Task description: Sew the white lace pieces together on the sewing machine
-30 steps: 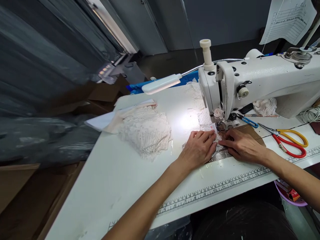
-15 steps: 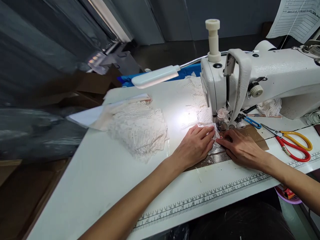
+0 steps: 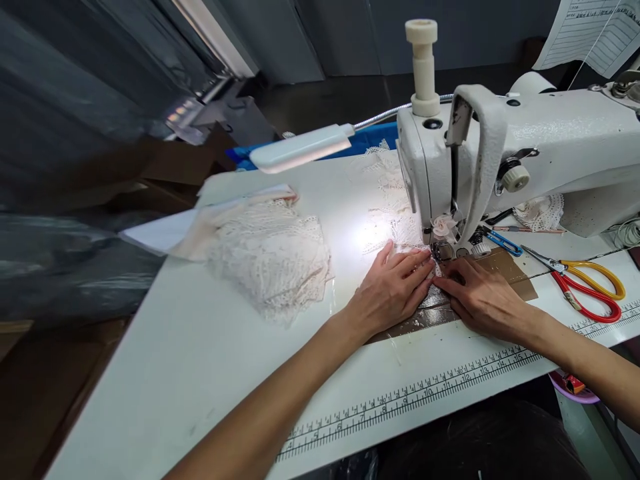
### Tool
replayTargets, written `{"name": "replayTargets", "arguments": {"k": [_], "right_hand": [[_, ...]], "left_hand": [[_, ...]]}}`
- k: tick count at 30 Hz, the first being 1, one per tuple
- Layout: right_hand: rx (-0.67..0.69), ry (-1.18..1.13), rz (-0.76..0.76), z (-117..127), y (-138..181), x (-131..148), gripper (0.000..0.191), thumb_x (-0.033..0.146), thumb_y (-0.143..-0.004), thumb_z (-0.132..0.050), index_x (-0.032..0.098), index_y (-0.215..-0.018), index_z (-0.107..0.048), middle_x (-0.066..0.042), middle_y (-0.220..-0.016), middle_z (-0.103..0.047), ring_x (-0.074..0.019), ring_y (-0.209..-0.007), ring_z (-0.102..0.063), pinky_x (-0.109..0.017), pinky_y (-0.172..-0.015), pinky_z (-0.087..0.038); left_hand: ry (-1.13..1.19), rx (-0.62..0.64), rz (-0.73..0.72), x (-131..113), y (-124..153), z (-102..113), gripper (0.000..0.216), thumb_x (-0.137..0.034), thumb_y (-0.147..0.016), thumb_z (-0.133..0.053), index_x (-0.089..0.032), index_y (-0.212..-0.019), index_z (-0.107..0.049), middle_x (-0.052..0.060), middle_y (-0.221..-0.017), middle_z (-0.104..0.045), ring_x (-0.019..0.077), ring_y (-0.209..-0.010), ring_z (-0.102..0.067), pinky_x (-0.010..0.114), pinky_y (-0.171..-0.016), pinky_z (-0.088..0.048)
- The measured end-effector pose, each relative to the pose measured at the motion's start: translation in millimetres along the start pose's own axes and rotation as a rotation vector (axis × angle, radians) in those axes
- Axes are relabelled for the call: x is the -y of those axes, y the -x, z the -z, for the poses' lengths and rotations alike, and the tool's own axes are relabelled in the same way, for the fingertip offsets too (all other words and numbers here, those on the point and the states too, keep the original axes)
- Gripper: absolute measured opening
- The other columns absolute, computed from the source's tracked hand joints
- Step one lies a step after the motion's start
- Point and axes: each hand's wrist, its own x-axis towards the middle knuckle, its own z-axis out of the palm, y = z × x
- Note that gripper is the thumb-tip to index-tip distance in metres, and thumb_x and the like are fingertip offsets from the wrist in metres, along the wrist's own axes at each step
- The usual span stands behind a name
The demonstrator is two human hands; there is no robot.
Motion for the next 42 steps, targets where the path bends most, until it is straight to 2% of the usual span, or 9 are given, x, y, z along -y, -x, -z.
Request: {"name": "replayTargets", "arguments": {"k": [5, 10, 15, 19, 27, 32, 37, 42], "right_hand": [[0.003, -0.042, 0.003, 1.9, 1.0, -0.3, 0.034, 0.008, -0.089, -0.047, 0.017, -0.120, -0.058, -0.015, -0.113, -0.056, -0.0248, -0.100, -0.053, -0.036, -0.073, -0.053], [-0.025, -0.072, 0.016, 1.7, 2.4, -3.9, 0.036, 0.010, -0.089, -0.047, 0.018, -0.122, -0.059, -0.013, -0.111, -0.056, -0.0245, -0.100, -0.055, -0.035, -0.072, -0.054], [-0.142, -0.121, -0.030, -0.5, 2.7, -15.6, 0.036, 0.013, -0.092, -0.046, 0.019, -0.123, -0.063, -0.012, -0.108, -0.057, -0.0182, -0.084, -0.059, -0.032, -0.070, -0.055], [-0.117, -0.045, 0.018, -1.0, 2.5, -19.1, 0.029, 0.016, -0.094, -0.047, 0.016, -0.115, -0.067, -0.012, -0.101, -0.058, -0.0183, -0.079, -0.058, -0.029, -0.062, -0.053], [-0.169, -0.045, 0.099, -6.0, 5.3, -15.8, 0.033, 0.014, -0.095, -0.046, 0.020, -0.125, -0.059, -0.011, -0.104, -0.056, -0.0193, -0.087, -0.058, -0.029, -0.064, -0.054], [-0.141, -0.009, 0.116, -5.4, 4.5, -13.7, 0.033, 0.014, -0.096, -0.043, 0.020, -0.125, -0.058, -0.011, -0.105, -0.055, -0.0199, -0.088, -0.056, -0.027, -0.059, -0.052], [-0.128, 0.000, 0.096, -4.1, 3.9, -12.2, 0.030, 0.014, -0.095, -0.047, 0.019, -0.122, -0.059, -0.011, -0.103, -0.056, -0.0199, -0.089, -0.054, -0.026, -0.059, -0.048], [-0.137, 0.032, 0.104, -6.1, 3.4, -11.8, 0.030, 0.012, -0.094, -0.046, 0.018, -0.119, -0.062, -0.012, -0.101, -0.058, -0.0199, -0.086, -0.053, -0.027, -0.058, -0.045]], "left_hand": [[-0.054, -0.001, -0.009, -4.0, -1.8, 2.1, 0.024, -0.021, -0.098, -0.045, -0.017, -0.113, -0.063, 0.011, -0.120, -0.068, 0.0246, -0.099, -0.067, 0.054, -0.095, -0.047], [-0.065, -0.045, 0.037, -11.3, -3.5, 2.4, 0.022, -0.021, -0.098, -0.046, -0.015, -0.110, -0.064, 0.012, -0.117, -0.068, 0.0238, -0.094, -0.065, 0.046, -0.083, -0.049], [-0.033, -0.049, 0.057, -13.8, -4.7, 2.3, 0.022, -0.019, -0.097, -0.047, -0.015, -0.109, -0.064, 0.011, -0.116, -0.069, 0.0232, -0.093, -0.065, 0.041, -0.075, -0.047], [-0.044, -0.050, 0.059, -14.7, -5.1, 2.7, 0.021, -0.019, -0.097, -0.047, -0.013, -0.108, -0.065, 0.011, -0.115, -0.069, 0.0236, -0.092, -0.065, 0.040, -0.073, -0.046], [-0.028, -0.033, 0.089, -13.8, -2.1, -0.2, 0.024, -0.020, -0.097, -0.046, -0.017, -0.113, -0.064, 0.012, -0.119, -0.068, 0.0242, -0.096, -0.065, 0.041, -0.075, -0.047], [-0.025, -0.033, 0.092, -13.2, -1.6, -0.2, 0.023, -0.019, -0.097, -0.048, -0.017, -0.114, -0.063, 0.011, -0.119, -0.068, 0.0237, -0.097, -0.066, 0.042, -0.079, -0.048], [-0.033, -0.024, 0.104, -14.1, -1.7, 1.5, 0.023, -0.019, -0.097, -0.049, -0.019, -0.114, -0.063, 0.010, -0.120, -0.069, 0.0235, -0.100, -0.066, 0.048, -0.091, -0.046], [-0.028, -0.051, 0.094, -15.1, -2.3, 1.3, 0.023, -0.018, -0.098, -0.047, -0.015, -0.116, -0.061, 0.011, -0.117, -0.070, 0.0241, -0.103, -0.067, 0.053, -0.099, -0.043]]}}
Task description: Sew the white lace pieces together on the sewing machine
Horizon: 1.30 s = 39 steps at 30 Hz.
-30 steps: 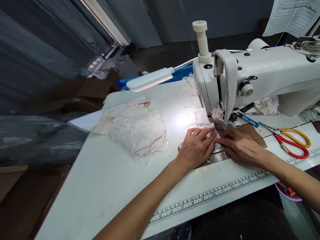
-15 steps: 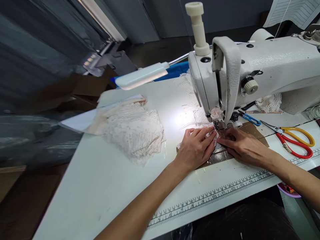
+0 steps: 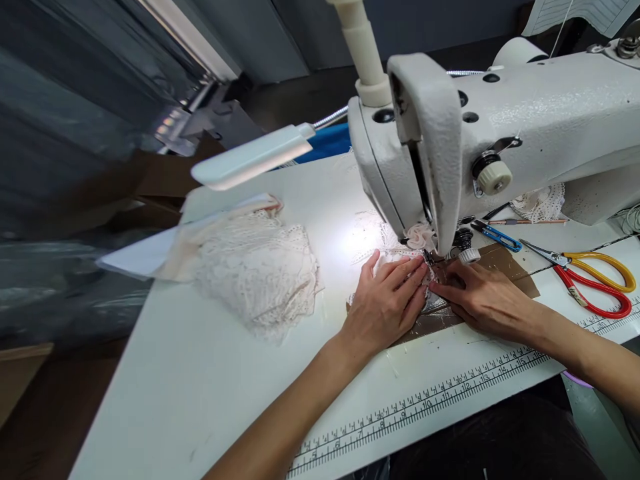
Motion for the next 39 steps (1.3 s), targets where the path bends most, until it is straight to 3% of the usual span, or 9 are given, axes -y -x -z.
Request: {"name": "replayTargets", "arguments": {"k": [9, 18, 29, 34, 39], "right_hand": [[-0.020, -0.109, -0.085, 3.0, -1.2, -2.3, 0.032, 0.013, -0.094, -0.044, 0.015, -0.120, -0.063, -0.012, -0.100, -0.059, -0.0170, -0.077, -0.055, -0.028, -0.059, -0.049], [-0.024, -0.075, -0.013, -3.0, 2.2, -2.5, 0.036, 0.012, -0.092, -0.049, 0.019, -0.126, -0.059, -0.011, -0.102, -0.055, -0.0192, -0.086, -0.053, -0.027, -0.059, -0.050], [-0.019, -0.094, -0.050, -1.5, 0.2, -1.6, 0.036, 0.013, -0.093, -0.045, 0.021, -0.124, -0.062, -0.012, -0.104, -0.054, -0.0198, -0.088, -0.054, -0.028, -0.061, -0.051], [-0.042, -0.160, -0.079, -2.7, 2.0, -1.8, 0.044, 0.012, -0.089, -0.047, 0.023, -0.129, -0.061, -0.011, -0.107, -0.055, -0.0198, -0.091, -0.056, -0.032, -0.071, -0.055], [-0.089, -0.193, -0.071, -6.6, 3.5, -4.9, 0.040, 0.015, -0.091, -0.047, 0.023, -0.126, -0.064, -0.011, -0.106, -0.056, -0.0195, -0.089, -0.057, -0.037, -0.078, -0.056]], "left_hand": [[-0.010, 0.011, -0.008, 0.5, -2.0, 0.1, 0.022, -0.015, -0.095, -0.051, -0.016, -0.115, -0.062, 0.011, -0.118, -0.070, 0.0247, -0.103, -0.067, 0.055, -0.099, -0.044], [-0.037, 0.009, -0.011, -0.2, -2.7, 1.3, 0.021, -0.017, -0.097, -0.048, -0.012, -0.113, -0.062, 0.014, -0.116, -0.070, 0.0249, -0.096, -0.069, 0.058, -0.098, -0.047], [0.041, 0.086, 0.012, 7.1, 0.1, -0.1, 0.027, -0.021, -0.099, -0.046, -0.019, -0.121, -0.061, 0.010, -0.123, -0.068, 0.0266, -0.110, -0.065, 0.061, -0.104, -0.039], [0.023, 0.059, -0.004, 5.4, -0.6, -0.1, 0.026, -0.022, -0.099, -0.046, -0.017, -0.120, -0.061, 0.011, -0.124, -0.068, 0.0254, -0.107, -0.066, 0.061, -0.103, -0.042], [-0.025, 0.059, -0.012, 5.6, 1.4, -3.3, 0.030, -0.023, -0.101, -0.040, -0.014, -0.118, -0.062, 0.014, -0.124, -0.067, 0.0261, -0.111, -0.065, 0.064, -0.106, -0.039]]}}
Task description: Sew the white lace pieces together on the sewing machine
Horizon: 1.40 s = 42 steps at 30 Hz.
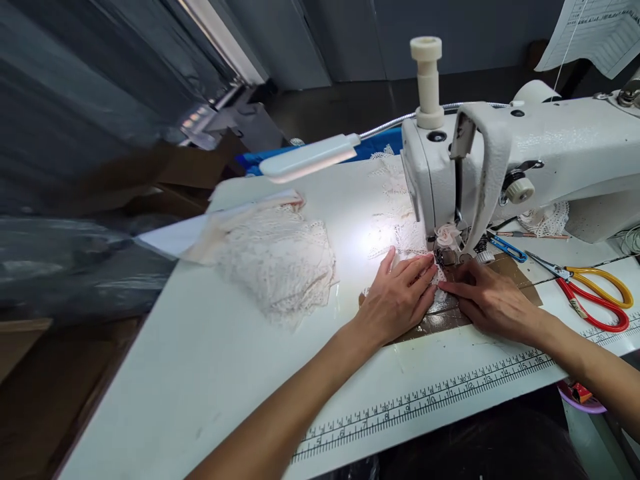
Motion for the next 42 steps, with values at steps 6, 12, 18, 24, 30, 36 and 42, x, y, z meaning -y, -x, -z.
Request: {"name": "replayTargets", "arguments": {"k": [6, 12, 18, 24, 30, 36, 42], "right_hand": [[0.025, 0.009, -0.012, 3.2, -1.8, -1.1, 0.038, 0.018, -0.093, -0.047, 0.027, -0.125, -0.067, -0.009, -0.101, -0.056, -0.0181, -0.086, -0.059, -0.034, -0.074, -0.056], [0.003, 0.003, 0.000, 3.6, -1.5, -3.1, 0.038, 0.019, -0.093, -0.046, 0.026, -0.123, -0.068, -0.008, -0.100, -0.056, -0.0166, -0.083, -0.060, -0.033, -0.074, -0.055], [-0.027, -0.006, 0.013, 2.3, -0.7, -5.0, 0.036, 0.022, -0.095, -0.046, 0.026, -0.122, -0.068, -0.008, -0.100, -0.057, -0.0164, -0.085, -0.061, -0.033, -0.076, -0.055], [0.002, 0.026, -0.013, 4.2, -1.8, -1.0, 0.037, 0.021, -0.095, -0.045, 0.025, -0.122, -0.069, -0.009, -0.100, -0.058, -0.0172, -0.084, -0.061, -0.032, -0.072, -0.055], [0.027, 0.076, 0.021, 2.6, -2.6, -2.3, 0.038, 0.023, -0.097, -0.040, 0.024, -0.127, -0.065, -0.011, -0.101, -0.058, -0.0185, -0.084, -0.058, -0.030, -0.064, -0.054], [0.093, 0.118, -0.053, 3.8, -7.9, 1.0, 0.043, 0.018, -0.095, -0.041, 0.024, -0.133, -0.059, -0.012, -0.105, -0.056, -0.0170, -0.077, -0.056, -0.030, -0.063, -0.052], [0.134, 0.081, -0.124, 3.1, -14.1, -0.4, 0.043, 0.016, -0.094, -0.042, 0.023, -0.133, -0.058, -0.013, -0.107, -0.056, -0.0156, -0.072, -0.057, -0.030, -0.064, -0.052]], "left_hand": [[0.075, 0.057, 0.007, 4.3, -0.2, 0.6, 0.032, -0.028, -0.101, -0.040, -0.018, -0.121, -0.062, 0.012, -0.129, -0.064, 0.0270, -0.117, -0.063, 0.068, -0.108, -0.036], [0.136, 0.139, 0.056, 5.1, -2.9, 7.2, 0.033, -0.031, -0.101, -0.040, -0.021, -0.126, -0.061, 0.011, -0.134, -0.061, 0.0263, -0.123, -0.060, 0.071, -0.110, -0.030], [0.076, 0.099, 0.032, 2.6, -2.4, 4.4, 0.033, -0.030, -0.101, -0.039, -0.018, -0.121, -0.063, 0.012, -0.132, -0.062, 0.0275, -0.121, -0.060, 0.070, -0.109, -0.031], [-0.029, 0.091, 0.023, 0.1, -3.9, 4.9, 0.032, -0.027, -0.101, -0.037, -0.018, -0.117, -0.063, 0.010, -0.116, -0.067, 0.0221, -0.098, -0.064, 0.066, -0.109, -0.033], [-0.005, 0.084, 0.058, -0.7, -3.9, 4.0, 0.031, -0.026, -0.102, -0.037, -0.019, -0.117, -0.062, 0.010, -0.120, -0.064, 0.0222, -0.099, -0.063, 0.066, -0.107, -0.035], [-0.022, 0.034, 0.084, 1.8, -6.8, 0.5, 0.032, -0.028, -0.102, -0.037, -0.016, -0.115, -0.063, 0.012, -0.115, -0.066, 0.0240, -0.096, -0.064, 0.062, -0.102, -0.040], [-0.045, 0.042, 0.152, 4.3, -11.1, -5.5, 0.029, -0.028, -0.101, -0.040, -0.017, -0.112, -0.064, 0.012, -0.107, -0.066, 0.0244, -0.095, -0.062, 0.052, -0.095, -0.045]]}}
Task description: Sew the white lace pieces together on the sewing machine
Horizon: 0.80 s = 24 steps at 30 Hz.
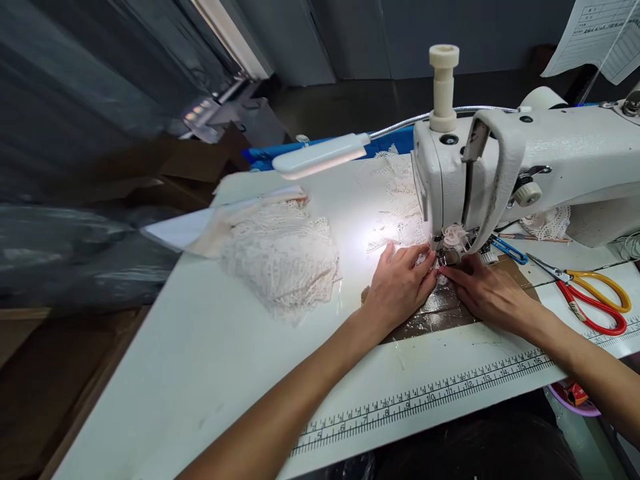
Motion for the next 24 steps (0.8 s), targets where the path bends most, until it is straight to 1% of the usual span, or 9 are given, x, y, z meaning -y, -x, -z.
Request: {"name": "replayTargets", "arguments": {"k": [3, 6, 8, 11, 14, 16, 18, 20, 24], "right_hand": [[-0.052, -0.106, -0.002, -1.7, 1.7, -9.0, 0.037, 0.020, -0.096, -0.043, 0.020, -0.127, -0.062, -0.013, -0.109, -0.058, -0.0166, -0.075, -0.058, -0.033, -0.070, -0.053], [-0.191, -0.245, -0.048, 1.8, 5.6, -19.7, 0.030, 0.022, -0.094, -0.045, 0.017, -0.114, -0.067, -0.013, -0.109, -0.060, -0.0197, -0.088, -0.060, -0.036, -0.080, -0.053], [-0.249, -0.326, -0.094, 7.5, 7.7, -25.3, 0.029, 0.022, -0.092, -0.047, 0.015, -0.110, -0.068, -0.013, -0.108, -0.061, -0.0209, -0.091, -0.061, -0.037, -0.083, -0.053], [-0.207, -0.389, -0.127, 19.3, 8.2, -29.4, 0.028, 0.023, -0.090, -0.047, 0.017, -0.110, -0.067, -0.011, -0.107, -0.061, -0.0185, -0.085, -0.062, -0.036, -0.080, -0.053], [-0.112, -0.346, -0.102, 31.6, 4.3, -28.3, 0.020, 0.022, -0.089, -0.049, 0.020, -0.095, -0.068, -0.005, -0.094, -0.061, -0.0157, -0.075, -0.058, -0.032, -0.076, -0.052], [-0.067, -0.306, -0.070, 37.6, -0.3, -26.1, 0.015, 0.020, -0.087, -0.050, 0.020, -0.083, -0.065, -0.004, -0.086, -0.060, -0.0162, -0.076, -0.057, -0.030, -0.076, -0.050], [-0.042, -0.288, -0.054, 39.7, -5.1, -24.1, 0.015, 0.018, -0.086, -0.051, 0.019, -0.077, -0.063, -0.005, -0.084, -0.060, -0.0171, -0.079, -0.057, -0.029, -0.077, -0.048], [-0.025, -0.290, -0.049, 37.2, -8.5, -23.4, 0.016, 0.018, -0.087, -0.050, 0.018, -0.077, -0.063, -0.006, -0.086, -0.062, -0.0173, -0.081, -0.058, -0.029, -0.077, -0.048], [-0.056, -0.310, -0.084, 23.6, -9.2, -25.4, 0.019, 0.016, -0.088, -0.048, 0.016, -0.082, -0.066, -0.008, -0.090, -0.064, -0.0184, -0.083, -0.060, -0.030, -0.078, -0.048]], "left_hand": [[-0.034, -0.045, 0.041, -3.3, 0.2, -2.4, 0.027, -0.029, -0.100, -0.042, -0.018, -0.111, -0.064, 0.012, -0.107, -0.065, 0.0242, -0.093, -0.061, 0.048, -0.088, -0.047], [-0.078, -0.111, 0.063, -4.4, 0.5, 0.8, 0.024, -0.031, -0.099, -0.046, -0.019, -0.109, -0.064, 0.013, -0.109, -0.064, 0.0240, -0.091, -0.060, 0.044, -0.079, -0.048], [-0.087, -0.163, 0.044, -0.9, -0.6, 6.5, 0.023, -0.033, -0.098, -0.049, -0.017, -0.107, -0.064, 0.013, -0.107, -0.064, 0.0234, -0.087, -0.060, 0.041, -0.073, -0.048], [-0.013, -0.206, -0.073, 8.6, -4.5, 16.0, 0.019, -0.027, -0.098, -0.049, -0.015, -0.096, -0.065, 0.010, -0.094, -0.066, 0.0187, -0.077, -0.060, 0.035, -0.065, -0.048], [0.168, -0.150, -0.241, 15.5, -9.7, 19.6, 0.020, -0.017, -0.097, -0.049, -0.013, -0.087, -0.065, 0.007, -0.085, -0.067, 0.0150, -0.073, -0.061, 0.030, -0.064, -0.052], [0.280, -0.087, -0.299, 16.8, -12.6, 18.1, 0.019, -0.017, -0.097, -0.050, -0.012, -0.090, -0.066, 0.007, -0.087, -0.068, 0.0149, -0.076, -0.063, 0.029, -0.068, -0.055], [0.352, -0.022, -0.303, 16.8, -14.4, 15.6, 0.018, -0.020, -0.097, -0.051, -0.012, -0.094, -0.068, 0.008, -0.091, -0.069, 0.0156, -0.081, -0.065, 0.029, -0.071, -0.057], [0.390, 0.030, -0.277, 16.6, -15.3, 13.8, 0.019, -0.023, -0.097, -0.052, -0.014, -0.096, -0.069, 0.007, -0.092, -0.069, 0.0163, -0.084, -0.066, 0.030, -0.072, -0.059], [0.451, 0.058, -0.180, 15.0, -15.2, 13.8, 0.019, -0.024, -0.095, -0.054, -0.016, -0.093, -0.071, 0.005, -0.088, -0.070, 0.0153, -0.081, -0.067, 0.029, -0.071, -0.059]]}}
